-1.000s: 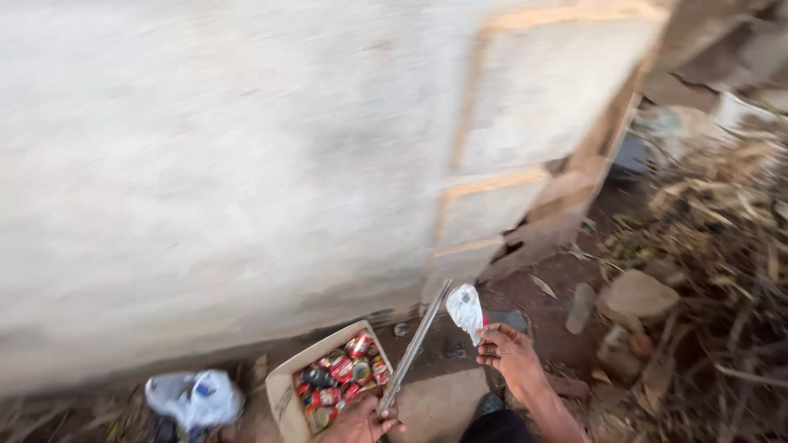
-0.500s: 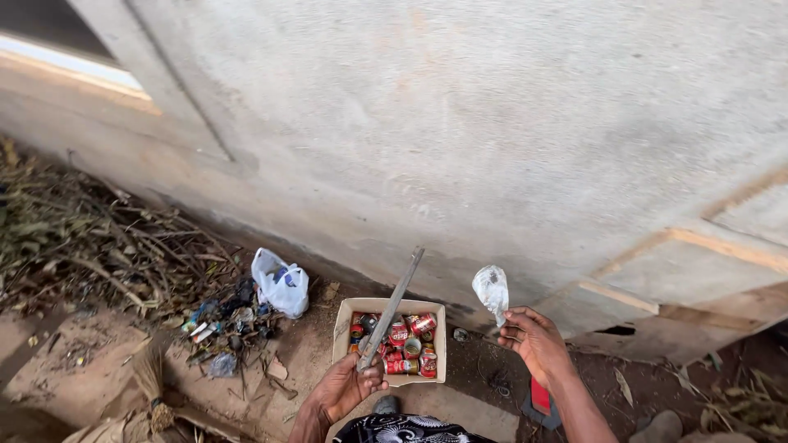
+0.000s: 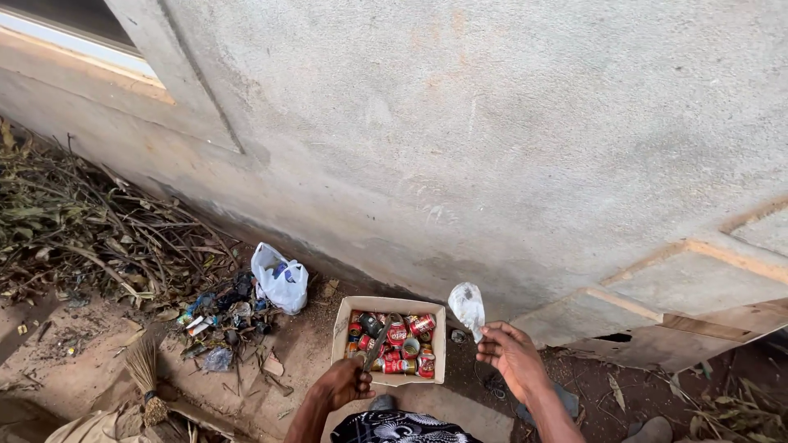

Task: Picking up trash and sweeping an outdoor area.

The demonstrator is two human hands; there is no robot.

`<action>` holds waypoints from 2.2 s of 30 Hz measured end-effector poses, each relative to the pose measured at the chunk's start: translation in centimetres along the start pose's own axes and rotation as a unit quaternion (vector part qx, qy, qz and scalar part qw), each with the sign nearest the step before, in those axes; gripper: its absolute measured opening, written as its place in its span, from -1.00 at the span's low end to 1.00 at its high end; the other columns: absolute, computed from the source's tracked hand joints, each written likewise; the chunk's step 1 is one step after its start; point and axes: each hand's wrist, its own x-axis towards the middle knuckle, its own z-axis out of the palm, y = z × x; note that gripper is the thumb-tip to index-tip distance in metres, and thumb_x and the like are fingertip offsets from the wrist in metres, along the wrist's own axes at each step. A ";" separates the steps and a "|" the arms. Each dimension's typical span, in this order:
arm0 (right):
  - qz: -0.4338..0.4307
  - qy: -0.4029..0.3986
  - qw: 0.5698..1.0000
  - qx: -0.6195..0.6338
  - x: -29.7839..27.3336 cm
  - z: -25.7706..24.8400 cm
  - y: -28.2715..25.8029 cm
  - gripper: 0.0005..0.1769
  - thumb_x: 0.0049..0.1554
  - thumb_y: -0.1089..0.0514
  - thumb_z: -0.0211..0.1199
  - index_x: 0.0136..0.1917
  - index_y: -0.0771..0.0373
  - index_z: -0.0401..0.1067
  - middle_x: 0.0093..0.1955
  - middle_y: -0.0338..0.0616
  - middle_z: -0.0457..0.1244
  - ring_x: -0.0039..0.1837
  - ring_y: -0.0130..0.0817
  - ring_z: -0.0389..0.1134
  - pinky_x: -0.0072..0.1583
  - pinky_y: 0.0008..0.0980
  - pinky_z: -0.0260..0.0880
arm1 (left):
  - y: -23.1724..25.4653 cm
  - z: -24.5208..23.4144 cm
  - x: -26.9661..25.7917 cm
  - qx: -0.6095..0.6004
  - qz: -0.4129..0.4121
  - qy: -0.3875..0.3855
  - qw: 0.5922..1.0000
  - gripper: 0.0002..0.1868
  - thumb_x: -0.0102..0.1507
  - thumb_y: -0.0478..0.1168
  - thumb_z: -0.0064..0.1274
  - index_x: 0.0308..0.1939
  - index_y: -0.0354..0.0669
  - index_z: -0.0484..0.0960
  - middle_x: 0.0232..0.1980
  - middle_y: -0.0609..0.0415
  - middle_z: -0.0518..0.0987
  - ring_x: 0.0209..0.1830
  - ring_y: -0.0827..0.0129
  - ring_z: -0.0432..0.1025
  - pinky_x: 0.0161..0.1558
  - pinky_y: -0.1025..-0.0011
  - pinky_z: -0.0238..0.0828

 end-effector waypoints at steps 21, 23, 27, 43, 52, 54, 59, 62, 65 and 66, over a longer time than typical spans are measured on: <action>0.039 0.043 0.998 -0.038 0.6 1.2 2.9 -0.81 0.15 0.17 0.30 -0.03 0.34 0.45 -0.23 -0.11 0.27 -0.17 -0.32 0.36 -0.11 -0.23 0.47 | 4.7 5.0 0.1 0.162 0.118 -0.023 0.980 -0.51 0.37 0.08 -0.07 0.17 -0.25 0.51 -0.03 -0.09 0.70 -0.12 0.23 0.62 -0.02 0.24 0.57; 0.045 0.022 0.996 -0.077 1.9 2.1 3.5 -0.80 0.17 0.14 0.28 -0.04 0.35 0.47 -0.22 -0.13 0.29 -0.18 -0.36 0.36 -0.12 -0.27 0.47 | 5.0 4.4 -0.4 0.167 0.121 0.000 0.979 -0.53 0.37 0.06 -0.06 0.17 -0.23 0.49 -0.02 -0.08 0.70 -0.12 0.24 0.61 -0.01 0.23 0.56; 0.055 -0.031 0.985 -0.162 5.2 2.6 6.6 -0.79 0.19 0.13 0.28 -0.04 0.34 0.49 -0.22 -0.20 0.28 -0.21 -0.46 0.34 -0.16 -0.36 0.45 | 4.6 2.6 -0.8 0.133 0.147 0.014 0.980 -0.57 0.37 -0.01 -0.10 0.18 -0.23 0.50 -0.04 -0.09 0.71 -0.13 0.23 0.63 -0.03 0.25 0.56; 0.125 0.051 0.984 -0.116 9.2 -4.9 17.0 -0.67 0.18 0.03 0.24 0.15 0.23 0.46 0.05 -0.16 0.32 0.04 -0.26 0.39 0.06 -0.12 0.52 | 2.9 3.4 -1.1 0.184 0.077 0.024 0.980 -0.53 0.35 0.01 -0.08 0.17 -0.26 0.52 -0.05 -0.14 0.71 -0.10 0.15 0.63 -0.01 0.25 0.54; 0.097 0.238 0.956 0.144 -4.5 -16.8 20.0 -0.75 0.19 0.08 0.21 0.10 0.22 0.42 -0.02 -0.05 0.35 -0.02 -0.18 0.40 0.03 -0.09 0.48 | 0.8 9.2 3.7 0.295 0.006 -0.062 0.954 -0.52 0.38 0.00 -0.13 0.21 -0.31 0.47 0.01 -0.20 0.71 -0.06 0.12 0.63 0.01 0.26 0.52; 0.063 0.255 0.946 0.190 -7.8 -19.2 21.3 -0.70 0.20 0.05 0.12 0.13 0.24 0.44 0.01 -0.04 0.39 0.02 -0.16 0.46 0.03 -0.15 0.49 | 0.4 12.0 4.2 0.342 -0.010 -0.051 0.938 -0.58 0.38 -0.01 -0.12 0.23 -0.14 0.47 0.00 -0.18 0.69 -0.05 0.13 0.60 0.03 0.25 0.50; 0.070 0.362 0.888 0.276 -13.8 -23.1 23.0 -0.70 0.29 0.10 0.10 0.17 0.33 0.41 -0.04 0.01 0.35 -0.03 -0.14 0.41 0.01 -0.11 0.50 | -1.2 19.5 6.2 0.423 -0.022 -0.112 0.899 -0.55 0.37 0.00 -0.10 0.17 -0.26 0.52 0.01 -0.14 0.70 -0.04 0.18 0.62 0.03 0.28 0.51; 0.056 0.392 0.871 0.289 -17.2 -24.6 22.1 -0.70 0.31 0.09 0.05 0.17 0.34 0.41 -0.04 0.01 0.36 -0.05 -0.16 0.42 0.01 -0.11 0.52 | -3.1 23.9 7.7 0.457 -0.036 -0.120 0.880 -0.56 0.37 0.01 -0.07 0.15 -0.26 0.53 0.01 -0.13 0.70 -0.05 0.17 0.61 0.01 0.28 0.48; 0.041 0.401 0.868 0.291 -18.9 -27.0 22.2 -0.70 0.32 0.09 0.05 0.16 0.35 0.40 -0.04 0.01 0.36 -0.06 -0.17 0.43 0.01 -0.12 0.53 | -5.8 27.8 8.9 0.470 -0.042 -0.137 0.871 -0.58 0.36 0.00 -0.08 0.14 -0.22 0.53 0.01 -0.13 0.69 -0.05 0.16 0.62 0.01 0.26 0.48; 0.031 0.399 0.869 0.291 -19.2 -28.0 22.3 -0.70 0.32 0.09 0.06 0.16 0.36 0.39 -0.05 0.02 0.35 -0.06 -0.16 0.43 0.01 -0.12 0.53 | -6.8 29.1 9.2 0.474 -0.043 -0.139 0.869 -0.62 0.36 -0.01 -0.06 0.13 -0.17 0.53 0.01 -0.13 0.69 -0.04 0.16 0.62 0.02 0.26 0.47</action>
